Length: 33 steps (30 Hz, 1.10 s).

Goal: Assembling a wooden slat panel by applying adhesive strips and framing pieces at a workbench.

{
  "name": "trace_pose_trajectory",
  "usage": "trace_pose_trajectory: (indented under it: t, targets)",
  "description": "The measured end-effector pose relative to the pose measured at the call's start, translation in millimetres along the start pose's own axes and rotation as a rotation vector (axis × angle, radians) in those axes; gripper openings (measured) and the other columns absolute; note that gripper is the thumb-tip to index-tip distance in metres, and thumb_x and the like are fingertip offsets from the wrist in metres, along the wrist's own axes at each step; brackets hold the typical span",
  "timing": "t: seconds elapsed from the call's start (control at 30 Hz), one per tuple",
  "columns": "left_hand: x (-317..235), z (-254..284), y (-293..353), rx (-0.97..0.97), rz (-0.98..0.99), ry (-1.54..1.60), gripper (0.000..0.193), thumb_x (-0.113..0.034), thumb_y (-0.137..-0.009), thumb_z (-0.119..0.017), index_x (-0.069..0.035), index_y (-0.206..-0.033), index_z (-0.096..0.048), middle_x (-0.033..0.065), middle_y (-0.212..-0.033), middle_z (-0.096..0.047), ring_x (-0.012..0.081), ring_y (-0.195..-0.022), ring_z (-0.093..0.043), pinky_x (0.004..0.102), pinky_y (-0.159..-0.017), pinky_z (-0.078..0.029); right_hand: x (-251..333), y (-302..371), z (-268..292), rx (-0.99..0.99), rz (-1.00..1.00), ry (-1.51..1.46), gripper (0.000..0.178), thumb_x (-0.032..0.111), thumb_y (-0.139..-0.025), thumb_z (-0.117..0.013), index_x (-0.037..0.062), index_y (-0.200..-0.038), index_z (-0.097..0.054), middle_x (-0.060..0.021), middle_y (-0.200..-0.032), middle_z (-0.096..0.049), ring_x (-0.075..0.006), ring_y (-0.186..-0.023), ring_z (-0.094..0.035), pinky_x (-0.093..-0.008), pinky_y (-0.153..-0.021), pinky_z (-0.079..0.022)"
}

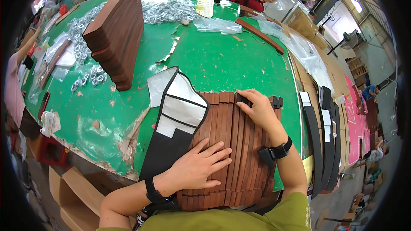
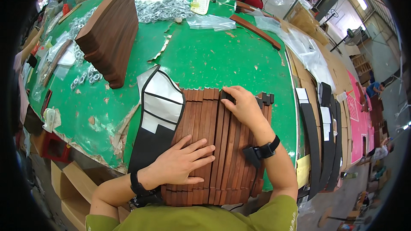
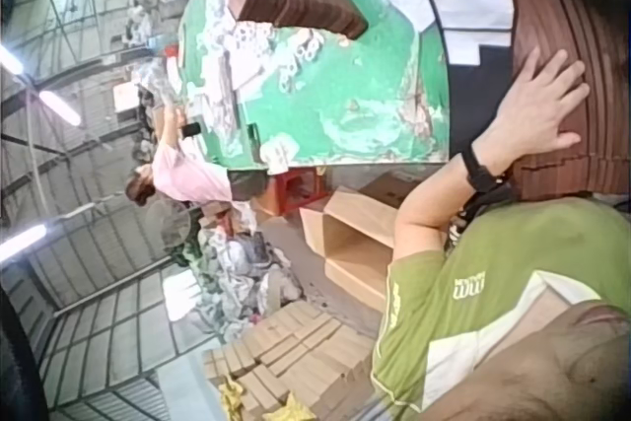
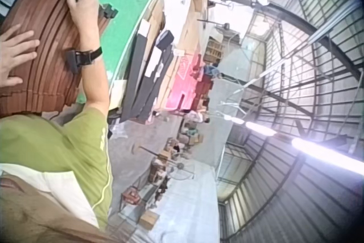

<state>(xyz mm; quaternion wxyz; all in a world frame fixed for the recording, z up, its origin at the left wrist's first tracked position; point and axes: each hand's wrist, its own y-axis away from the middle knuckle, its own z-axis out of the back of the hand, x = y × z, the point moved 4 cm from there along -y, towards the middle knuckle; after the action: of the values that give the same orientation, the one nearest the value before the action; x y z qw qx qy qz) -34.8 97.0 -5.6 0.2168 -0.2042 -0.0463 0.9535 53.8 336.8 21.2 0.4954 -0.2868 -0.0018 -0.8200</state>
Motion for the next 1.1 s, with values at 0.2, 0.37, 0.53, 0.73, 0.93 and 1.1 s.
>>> trace_pose_trajectory:
  t: [0.2,0.37,0.53,0.73,0.93,1.1]
  targets:
    - [-0.1,-0.7,-0.2,-0.002,-0.004,0.005,0.063,-0.054,-0.090,-0.064,-0.013,-0.138,-0.057,0.0071,-0.153,-0.043,0.0281,-0.144,-0.037,0.0528,-0.117,-0.030,0.3,0.6,-0.7,-0.007,0.016,0.016,0.036,0.015,-0.086,-0.074,0.0029,-0.120,-0.067,-0.0187,-0.112,-0.068,-0.0367,-0.098,-0.067,-0.0419,-0.085,-0.055]
    - [0.4,-0.6,0.0,0.015,0.003,0.004,0.063,-0.054,-0.090,-0.064,-0.013,-0.138,-0.057,0.0065,-0.153,-0.043,0.0280,-0.144,-0.036,0.0530,-0.117,-0.030,0.4,1.0,-1.8,-0.011,0.057,0.071,0.036,0.013,-0.086,-0.073,-0.0003,-0.119,-0.066,-0.0204,-0.112,-0.067,-0.0387,-0.098,-0.066,-0.0431,-0.085,-0.055]
    - [-0.1,-0.4,-0.6,0.021,0.001,0.005,0.064,-0.054,-0.090,-0.064,-0.014,-0.138,-0.057,0.0059,-0.153,-0.044,0.0278,-0.145,-0.036,0.0532,-0.118,-0.029,3.9,1.5,-3.2,0.004,0.108,0.158,0.038,0.011,-0.086,-0.071,-0.0011,-0.121,-0.064,-0.0208,-0.112,-0.066,-0.0395,-0.099,-0.065,-0.0447,-0.085,-0.054]
    - [-1.7,6.5,6.8,-0.082,-0.065,0.023,0.059,-0.044,-0.088,-0.069,-0.012,-0.137,-0.057,0.0101,-0.150,-0.046,0.0291,-0.142,-0.039,0.0518,-0.117,-0.031,-0.2,4.9,-14.8,0.034,0.118,0.265,0.044,0.009,-0.087,-0.069,-0.0033,-0.128,-0.058,-0.0214,-0.120,-0.061,-0.0401,-0.108,-0.060,-0.0460,-0.093,-0.049]
    - [11.6,52.1,55.9,-0.665,0.161,-0.143,0.050,-0.013,-0.081,-0.071,-0.010,-0.130,-0.057,0.0154,-0.145,-0.050,0.0370,-0.135,-0.048,0.0496,-0.113,-0.036,-10.2,11.7,-17.5,-0.036,0.129,0.190,0.054,0.008,-0.087,-0.068,-0.0051,-0.136,-0.050,-0.0239,-0.126,-0.057,-0.0415,-0.116,-0.055,-0.0456,-0.100,-0.047]
    - [35.3,62.9,81.0,-0.822,0.463,-0.024,0.057,-0.004,-0.079,-0.071,-0.005,-0.134,-0.054,0.0229,-0.146,-0.046,0.0440,-0.136,-0.043,0.0519,-0.111,-0.036,-13.1,10.9,-15.3,-0.021,0.077,0.037,0.060,0.005,-0.088,-0.064,-0.0030,-0.144,-0.043,-0.0230,-0.132,-0.052,-0.0401,-0.122,-0.053,-0.0424,-0.104,-0.045]
